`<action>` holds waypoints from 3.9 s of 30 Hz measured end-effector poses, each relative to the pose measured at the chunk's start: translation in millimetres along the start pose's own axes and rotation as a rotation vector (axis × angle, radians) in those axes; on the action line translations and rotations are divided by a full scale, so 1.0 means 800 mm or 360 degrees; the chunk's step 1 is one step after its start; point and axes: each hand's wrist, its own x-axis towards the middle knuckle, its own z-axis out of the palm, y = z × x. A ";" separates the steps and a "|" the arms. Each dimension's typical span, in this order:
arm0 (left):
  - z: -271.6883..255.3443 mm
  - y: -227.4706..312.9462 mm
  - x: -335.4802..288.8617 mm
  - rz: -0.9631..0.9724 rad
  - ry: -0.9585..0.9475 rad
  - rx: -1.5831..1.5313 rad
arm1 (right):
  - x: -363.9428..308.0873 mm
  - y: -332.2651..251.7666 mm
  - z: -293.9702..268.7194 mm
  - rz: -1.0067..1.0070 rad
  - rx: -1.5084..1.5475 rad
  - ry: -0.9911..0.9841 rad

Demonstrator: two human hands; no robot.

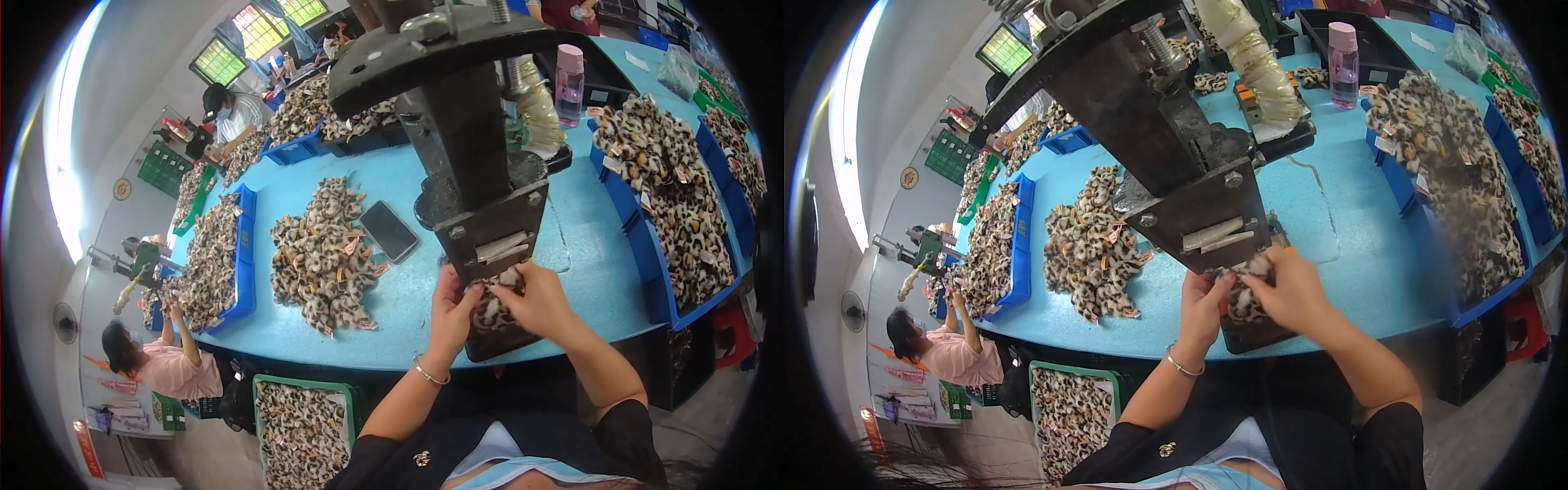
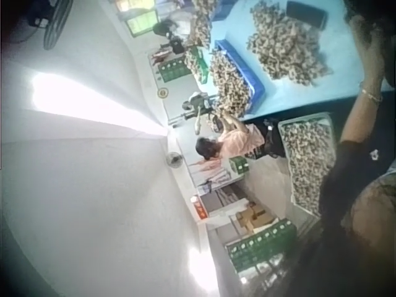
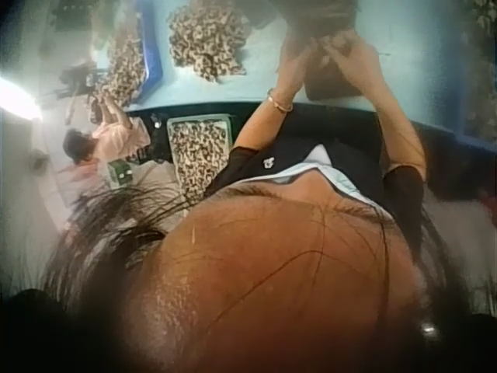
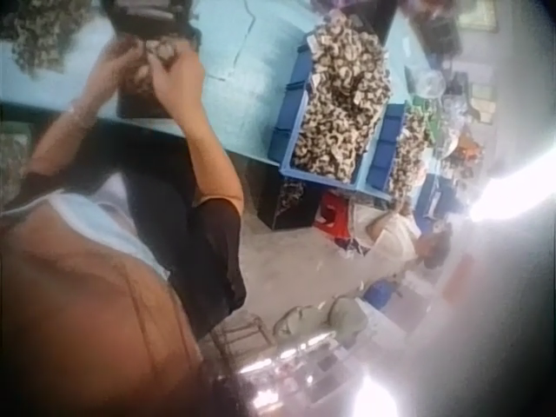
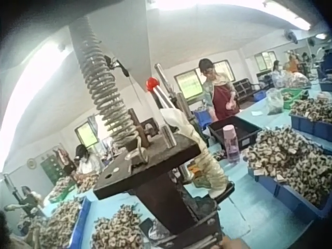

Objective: The person assembles small plastic components into patterned fabric pieces using a manual press machine.

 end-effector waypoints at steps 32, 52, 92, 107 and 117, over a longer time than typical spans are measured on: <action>-0.023 -0.020 0.007 0.0147 -0.0178 0.0675 | 0.059 0.023 -0.031 0.0103 0.0855 -0.0556; -0.018 -0.028 0.019 0.0318 -0.0227 0.0907 | 0.040 0.065 -0.020 0.0298 0.0739 -0.0164; -0.003 -0.001 0.014 0.0348 -0.0121 0.0836 | 0.025 -0.160 -0.150 -0.2231 0.1141 0.0027; -0.062 0.001 -0.007 0.0373 -0.0206 0.1298 | 0.123 -0.038 -0.138 -0.0772 0.0545 0.1153; -0.012 0.011 -0.022 -0.0008 -0.0209 0.0026 | -0.005 0.015 0.011 -0.0663 -0.0028 0.0335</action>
